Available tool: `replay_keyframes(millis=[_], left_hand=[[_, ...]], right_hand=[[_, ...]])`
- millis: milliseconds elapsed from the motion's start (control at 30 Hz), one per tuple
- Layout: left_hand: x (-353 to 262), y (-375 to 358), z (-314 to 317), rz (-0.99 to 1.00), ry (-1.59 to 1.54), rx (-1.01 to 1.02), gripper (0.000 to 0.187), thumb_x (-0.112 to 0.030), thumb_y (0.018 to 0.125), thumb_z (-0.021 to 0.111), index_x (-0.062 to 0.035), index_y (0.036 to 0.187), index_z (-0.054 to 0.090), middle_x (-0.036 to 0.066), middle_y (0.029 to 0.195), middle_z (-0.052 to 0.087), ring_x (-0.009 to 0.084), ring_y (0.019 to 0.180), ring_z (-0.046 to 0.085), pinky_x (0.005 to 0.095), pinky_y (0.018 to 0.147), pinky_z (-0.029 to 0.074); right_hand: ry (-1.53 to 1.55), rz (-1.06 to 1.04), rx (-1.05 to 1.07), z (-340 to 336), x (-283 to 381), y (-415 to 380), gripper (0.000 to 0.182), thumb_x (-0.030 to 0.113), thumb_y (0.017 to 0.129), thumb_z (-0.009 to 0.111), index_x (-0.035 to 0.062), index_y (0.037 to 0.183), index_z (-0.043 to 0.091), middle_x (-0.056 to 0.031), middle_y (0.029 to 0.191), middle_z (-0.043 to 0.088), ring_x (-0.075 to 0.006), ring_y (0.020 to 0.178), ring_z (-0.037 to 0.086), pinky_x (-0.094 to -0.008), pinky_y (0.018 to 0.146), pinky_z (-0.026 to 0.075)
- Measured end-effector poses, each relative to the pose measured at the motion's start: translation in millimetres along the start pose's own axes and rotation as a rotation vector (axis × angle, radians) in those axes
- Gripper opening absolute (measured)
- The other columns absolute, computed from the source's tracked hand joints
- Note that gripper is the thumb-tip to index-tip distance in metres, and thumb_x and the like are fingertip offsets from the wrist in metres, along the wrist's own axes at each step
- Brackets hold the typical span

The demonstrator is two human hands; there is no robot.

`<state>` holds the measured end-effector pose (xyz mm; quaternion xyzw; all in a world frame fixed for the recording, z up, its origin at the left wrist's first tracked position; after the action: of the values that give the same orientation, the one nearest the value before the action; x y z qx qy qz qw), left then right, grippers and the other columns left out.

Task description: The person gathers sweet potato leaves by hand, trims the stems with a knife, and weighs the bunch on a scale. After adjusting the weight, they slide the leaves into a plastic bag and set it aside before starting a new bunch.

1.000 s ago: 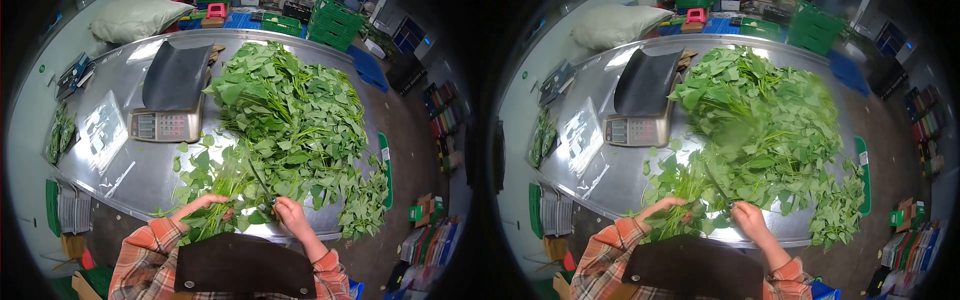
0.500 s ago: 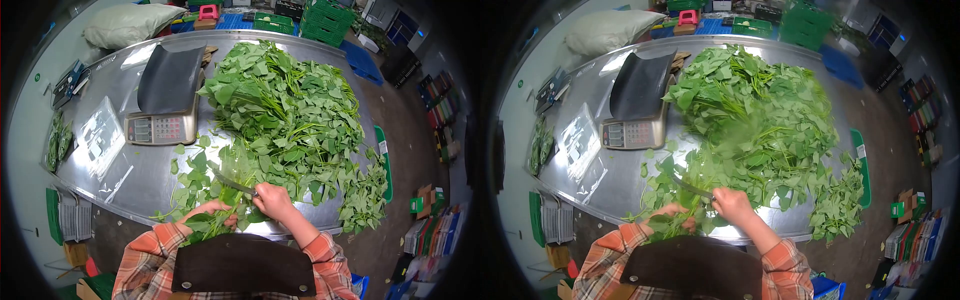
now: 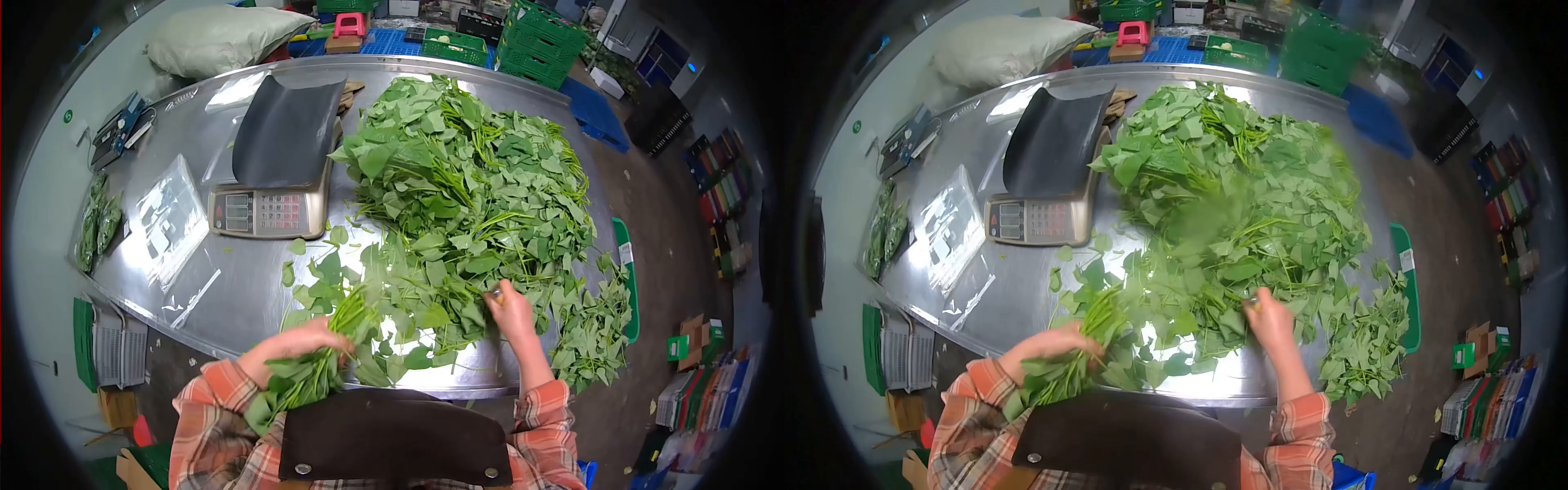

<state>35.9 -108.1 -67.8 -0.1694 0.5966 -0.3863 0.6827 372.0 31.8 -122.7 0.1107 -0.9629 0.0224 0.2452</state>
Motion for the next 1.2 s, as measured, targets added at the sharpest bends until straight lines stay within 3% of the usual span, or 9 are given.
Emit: replay_keyframes(millis=[200, 367, 467, 500, 600, 667, 833, 933, 1200], left_hand=[[-24, 39, 20, 0.182, 0.469, -0.098, 0.026, -0.019, 0.074, 0.064, 0.0011, 0.090, 0.061, 0.006, 0.076, 0.063, 0.0171, 0.070, 0.058, 0.0294, 0.066, 0.047], [-44, 26, 30, 0.089, 0.768, -0.163, 0.037, -0.012, 0.074, 0.063, -0.0005, 0.109, 0.059, 0.007, 0.091, 0.066, 0.0142, 0.078, 0.060, 0.0285, 0.070, 0.047], [-27, 19, 5, 0.436, 0.585, -0.285, 0.030, -0.015, 0.071, 0.066, 0.0002, 0.096, 0.061, 0.016, 0.080, 0.065, 0.0236, 0.075, 0.063, 0.0327, 0.070, 0.048], [-41, 12, 7, 0.288, 0.625, -0.322, 0.036, -0.015, 0.071, 0.066, -0.0003, 0.103, 0.058, 0.017, 0.081, 0.064, 0.0274, 0.077, 0.063, 0.0334, 0.071, 0.049], [-42, 25, 4, 0.614, 0.744, -0.565, 0.038, -0.014, 0.071, 0.067, 0.0000, 0.104, 0.056, 0.018, 0.083, 0.064, 0.0306, 0.078, 0.063, 0.0348, 0.072, 0.049], [-54, 25, 18, 0.602, 0.780, -0.558, 0.037, -0.012, 0.071, 0.067, 0.0002, 0.102, 0.053, 0.020, 0.084, 0.063, 0.0358, 0.079, 0.062, 0.0392, 0.072, 0.049], [-51, 29, 13, 0.458, 1.084, -0.656, 0.035, -0.014, 0.071, 0.067, -0.0005, 0.099, 0.052, 0.022, 0.081, 0.062, 0.0400, 0.078, 0.060, 0.0453, 0.070, 0.049], [-42, 36, 0, 0.432, 1.106, -0.638, 0.033, -0.016, 0.070, 0.066, 0.0008, 0.096, 0.054, 0.023, 0.079, 0.062, 0.0407, 0.077, 0.060, 0.0466, 0.070, 0.048], [-40, 68, -20, 0.290, 1.028, -0.394, 0.032, -0.022, 0.068, 0.062, 0.0052, 0.084, 0.061, 0.028, 0.081, 0.061, 0.0419, 0.080, 0.060, 0.0449, 0.076, 0.048]], right_hand=[[0.109, -0.538, -0.081, 2, 123, -31, 0.030, 0.007, 0.064, 0.070, 0.0099, 0.088, 0.052, -0.0088, 0.073, 0.058, -0.0274, 0.066, 0.061, -0.0371, 0.056, 0.048], [-0.062, -0.228, -0.049, 33, 60, -7, 0.020, 0.018, 0.076, 0.064, 0.0074, 0.083, 0.048, -0.0148, 0.069, 0.061, -0.0352, 0.063, 0.061, -0.0445, 0.053, 0.047], [-0.183, 0.094, 0.155, 15, -5, 0, 0.027, 0.026, 0.078, 0.066, 0.0044, 0.087, 0.053, -0.0172, 0.076, 0.062, -0.0355, 0.073, 0.061, -0.0447, 0.064, 0.048], [-0.204, -0.068, 0.084, 8, 5, -3, 0.025, 0.024, 0.077, 0.067, 0.0037, 0.085, 0.055, -0.0165, 0.078, 0.061, -0.0344, 0.076, 0.059, -0.0426, 0.067, 0.047], [-0.038, -0.432, -0.164, -4, 51, -11, 0.019, 0.016, 0.073, 0.069, 0.0029, 0.081, 0.058, -0.0141, 0.082, 0.055, -0.0310, 0.081, 0.053, -0.0376, 0.073, 0.045], [0.140, -0.474, -0.154, 1, 73, -18, 0.015, 0.011, 0.073, 0.067, 0.0020, 0.079, 0.056, -0.0138, 0.081, 0.054, -0.0307, 0.080, 0.053, -0.0406, 0.072, 0.044], [-0.093, -0.129, 0.050, 25, 54, -28, 0.029, 0.020, 0.072, 0.071, 0.0012, 0.087, 0.055, -0.0166, 0.087, 0.056, -0.0343, 0.087, 0.054, -0.0414, 0.076, 0.045], [-0.113, -0.127, 0.123, 59, 28, -33, 0.035, 0.023, 0.071, 0.071, 0.0006, 0.091, 0.053, -0.0187, 0.090, 0.056, -0.0362, 0.090, 0.053, -0.0426, 0.078, 0.045], [0.274, 0.022, 0.029, -1, 92, -67, 0.037, 0.028, 0.080, 0.065, 0.0078, 0.107, 0.051, -0.0185, 0.091, 0.063, -0.0374, 0.078, 0.062, -0.0444, 0.069, 0.050]])
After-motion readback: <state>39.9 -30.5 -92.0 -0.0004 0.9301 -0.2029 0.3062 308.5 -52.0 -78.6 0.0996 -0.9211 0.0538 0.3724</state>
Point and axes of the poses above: each hand's wrist, its own y-axis towards the middle knuckle, its own z-axis out of the palm, x = y × z, the point moved 3 cm from there along y, towards the middle knuckle
